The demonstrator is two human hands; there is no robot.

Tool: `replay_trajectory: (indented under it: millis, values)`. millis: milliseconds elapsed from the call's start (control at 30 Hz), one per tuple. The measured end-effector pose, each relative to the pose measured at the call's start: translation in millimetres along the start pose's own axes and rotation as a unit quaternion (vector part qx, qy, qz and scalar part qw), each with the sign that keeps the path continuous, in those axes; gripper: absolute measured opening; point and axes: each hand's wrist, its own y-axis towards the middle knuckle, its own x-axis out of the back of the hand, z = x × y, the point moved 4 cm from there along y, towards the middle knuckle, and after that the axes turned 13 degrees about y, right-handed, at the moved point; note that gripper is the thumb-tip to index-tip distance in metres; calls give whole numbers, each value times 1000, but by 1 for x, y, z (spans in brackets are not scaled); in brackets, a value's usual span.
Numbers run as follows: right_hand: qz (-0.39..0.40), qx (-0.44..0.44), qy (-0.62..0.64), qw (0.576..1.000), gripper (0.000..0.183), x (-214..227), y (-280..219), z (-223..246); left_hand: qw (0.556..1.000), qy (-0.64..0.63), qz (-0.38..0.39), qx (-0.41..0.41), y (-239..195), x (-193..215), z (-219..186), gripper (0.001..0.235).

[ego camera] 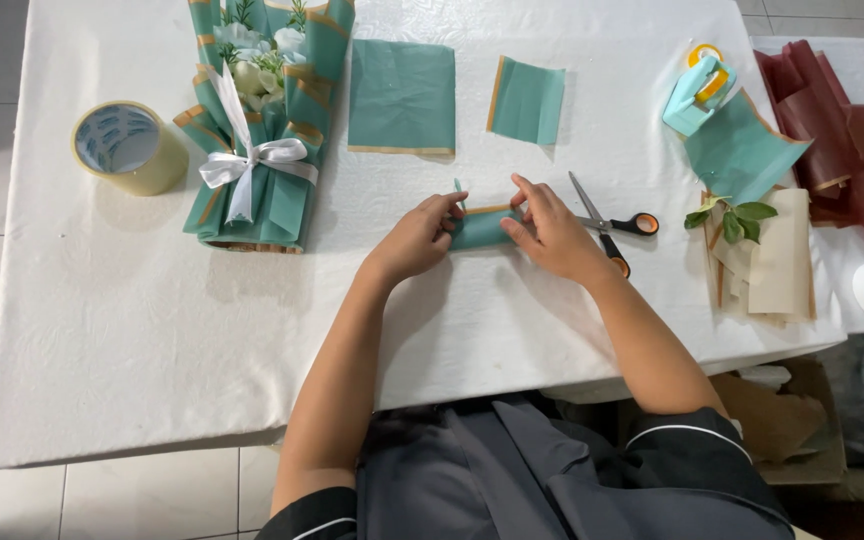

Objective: Cutting and folding small pieces of decorative wrapping paper to finalize a flower bouquet.

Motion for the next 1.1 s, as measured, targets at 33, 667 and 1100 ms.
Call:
replay_trajectory:
  millis: [33,667,1100]
  values:
    - [0,0,1,1000,50,-3,1,-2,1000,0,0,1,-1,0,0,57]
    - [-3,-35,-131,991,74,-18,3,-3,974,201,-99,-24,2,-16,-11,59]
    - [-12,-123,-158,980,92,-26,5,9,980,171,-102,-15,3,-19,-8,65]
